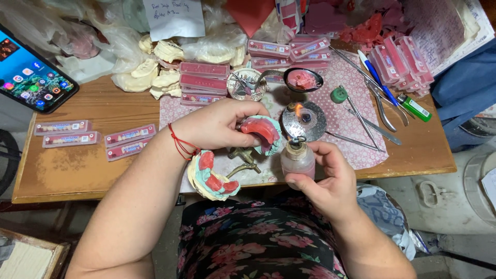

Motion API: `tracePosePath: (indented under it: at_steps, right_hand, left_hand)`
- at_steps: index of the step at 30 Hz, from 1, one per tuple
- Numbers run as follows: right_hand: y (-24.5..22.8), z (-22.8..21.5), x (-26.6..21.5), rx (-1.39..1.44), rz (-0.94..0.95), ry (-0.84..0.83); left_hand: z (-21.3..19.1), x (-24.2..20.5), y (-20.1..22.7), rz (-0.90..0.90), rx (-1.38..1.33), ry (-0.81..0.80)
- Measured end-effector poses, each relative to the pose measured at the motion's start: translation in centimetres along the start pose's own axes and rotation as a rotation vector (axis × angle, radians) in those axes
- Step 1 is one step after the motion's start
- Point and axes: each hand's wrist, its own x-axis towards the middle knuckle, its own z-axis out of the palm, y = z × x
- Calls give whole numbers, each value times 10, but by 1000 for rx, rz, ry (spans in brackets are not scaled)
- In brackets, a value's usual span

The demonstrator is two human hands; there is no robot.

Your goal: The person works on a dental prosthesis, using a metal tool to apply and smooth pink wax onto the model. They hold the prosthesis in one hand while manipulating the wax with the other, occasionally dipping the tool into a heated container.

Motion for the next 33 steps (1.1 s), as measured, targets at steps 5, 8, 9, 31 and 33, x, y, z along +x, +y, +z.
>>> tracePosePath:
  at_steps: [5,8,9,31,33]
  right_hand:
    - [-2,-1,0,23,24,-10]
    - [25,-11,-10,117,13,74]
    - [38,-16,-16,168,-13,148]
    - [72,-192,-13,-392,-239,854]
    - [63,-173,-16,-725,-396,713]
  left_hand:
    - [1,-2,1,1,23,1]
    - [-2,-5,9,2,77,-5]
    - [-3,-4,13,7,113,-12]
    - [-4,0,4,-118,318,-61]
    - [-4,0,5,-82,324,-78]
